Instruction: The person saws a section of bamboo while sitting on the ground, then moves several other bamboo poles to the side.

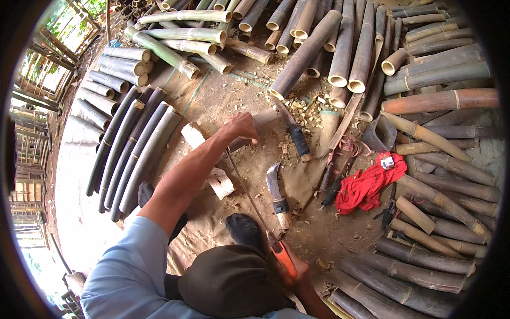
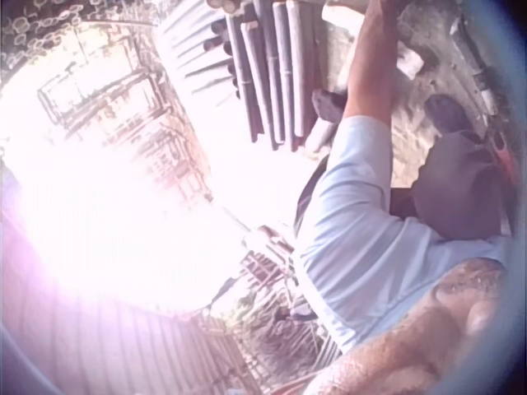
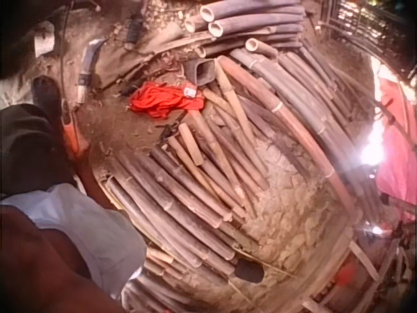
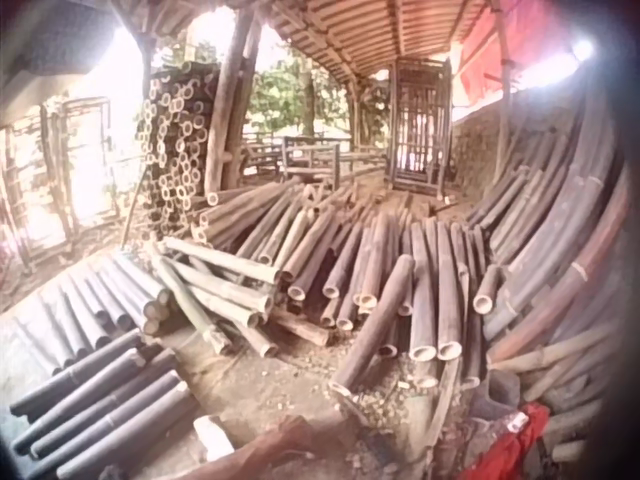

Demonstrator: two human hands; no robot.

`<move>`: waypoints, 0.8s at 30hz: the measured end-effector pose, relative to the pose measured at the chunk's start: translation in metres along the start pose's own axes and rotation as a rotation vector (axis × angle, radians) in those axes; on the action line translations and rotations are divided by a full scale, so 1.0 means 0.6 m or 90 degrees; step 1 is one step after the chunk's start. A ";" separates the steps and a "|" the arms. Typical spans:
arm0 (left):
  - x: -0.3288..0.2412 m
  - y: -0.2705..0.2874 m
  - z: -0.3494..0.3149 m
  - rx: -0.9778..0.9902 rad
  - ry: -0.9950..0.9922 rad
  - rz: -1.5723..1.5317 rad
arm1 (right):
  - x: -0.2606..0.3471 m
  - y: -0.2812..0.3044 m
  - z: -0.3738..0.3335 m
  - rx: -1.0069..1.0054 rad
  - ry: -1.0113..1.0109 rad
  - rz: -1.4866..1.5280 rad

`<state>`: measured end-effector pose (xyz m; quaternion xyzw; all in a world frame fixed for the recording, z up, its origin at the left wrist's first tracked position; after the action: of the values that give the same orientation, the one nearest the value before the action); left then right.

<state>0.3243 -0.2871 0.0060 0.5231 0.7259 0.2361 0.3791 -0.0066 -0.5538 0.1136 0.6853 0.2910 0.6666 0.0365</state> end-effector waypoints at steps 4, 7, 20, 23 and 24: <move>0.007 -0.019 0.027 -0.019 -0.041 0.003 | -0.031 -0.046 0.056 0.011 -0.045 0.122; 0.001 -0.012 0.036 -0.051 -0.043 0.003 | -0.023 -0.094 0.157 -0.036 0.075 0.090; 0.026 0.032 -0.004 -0.200 0.179 -0.210 | 0.012 0.027 -0.002 0.003 -0.006 -0.029; 0.091 0.026 -0.006 -0.185 0.143 -0.635 | -0.004 0.049 -0.044 -0.029 0.008 -0.016; 0.127 0.021 -0.006 -0.154 0.129 -0.823 | 0.012 0.051 -0.044 -0.040 -0.015 0.033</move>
<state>0.3162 -0.2109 -0.0059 -0.0888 0.8939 0.0891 0.4302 -0.0212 -0.5851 0.1366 0.6987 0.2517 0.6682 0.0445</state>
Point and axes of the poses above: each hand's wrist, its own z-axis towards the middle knuckle, its own y-axis out of the back of the hand, x = y × z, the point moved 5 cm from there along z, towards the middle knuckle, and after that the axes turned 1 degree about -z, right-handed, at the moved point
